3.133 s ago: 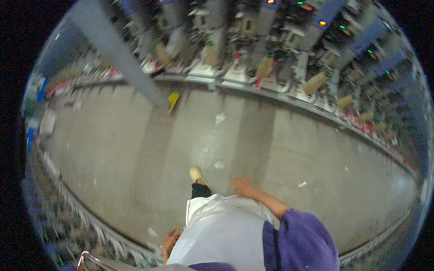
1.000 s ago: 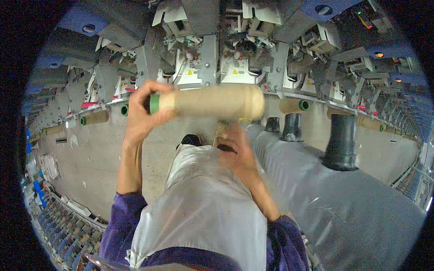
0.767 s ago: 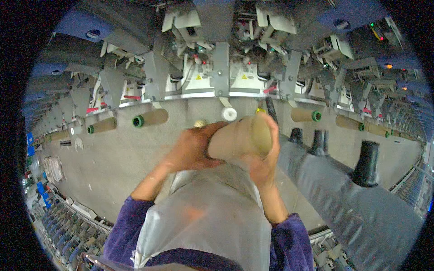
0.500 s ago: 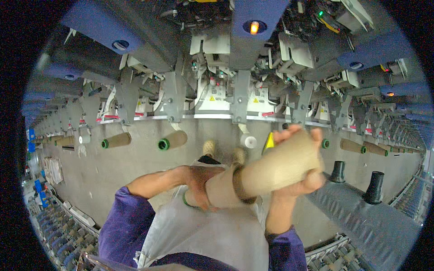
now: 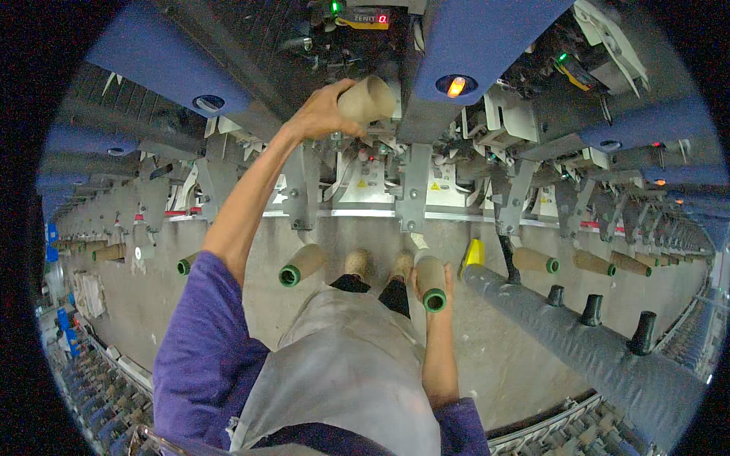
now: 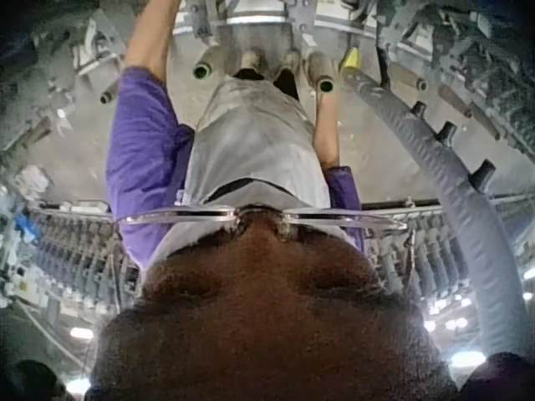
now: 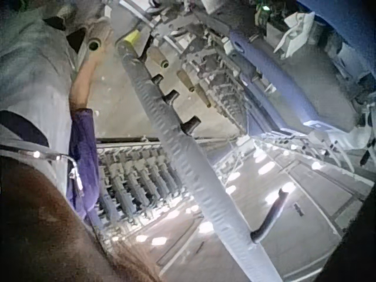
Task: The person moves a metal tray filled with white spools with orange tips alongside a coworker, then walks through a textile factory. They pick up empty cardboard tubes from the floor and place them onto spinning machines, then remove full spools and place them into a blue bin. The person repeats this process across multiple machines.
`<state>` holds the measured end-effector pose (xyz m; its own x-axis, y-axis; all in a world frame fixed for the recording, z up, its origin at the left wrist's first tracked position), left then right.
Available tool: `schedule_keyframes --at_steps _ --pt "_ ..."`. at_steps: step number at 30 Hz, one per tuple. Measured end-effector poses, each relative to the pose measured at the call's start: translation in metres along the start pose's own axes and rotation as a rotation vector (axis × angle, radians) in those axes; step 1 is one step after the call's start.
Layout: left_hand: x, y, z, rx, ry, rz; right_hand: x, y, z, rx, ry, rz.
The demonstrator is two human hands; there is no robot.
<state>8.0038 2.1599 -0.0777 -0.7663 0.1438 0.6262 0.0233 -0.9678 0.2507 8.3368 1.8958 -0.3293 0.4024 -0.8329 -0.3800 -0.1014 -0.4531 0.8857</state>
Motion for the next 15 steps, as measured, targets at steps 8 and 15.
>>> schedule_keyframes --at_steps 8,15 --pt "-0.012 0.165 -0.008 0.160 1.102 -0.150 -0.006 0.012 -0.064 0.414 0.525 -0.024" --pt "-0.054 0.202 0.056 0.181 0.578 -0.138 -0.299 0.176 -0.009 0.496 0.853 -1.089"
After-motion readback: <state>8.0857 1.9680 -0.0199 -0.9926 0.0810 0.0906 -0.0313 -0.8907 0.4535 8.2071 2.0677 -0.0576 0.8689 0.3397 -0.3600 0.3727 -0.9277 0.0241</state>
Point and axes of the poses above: each hand's wrist, its own y-axis away from the middle knuckle, its own x-axis out of the back of the hand, z = x × y, the point moved 9 cm from there along -y, towards the middle knuckle, and after that the axes turned 15 degrees about x, right-handed, at the moved point
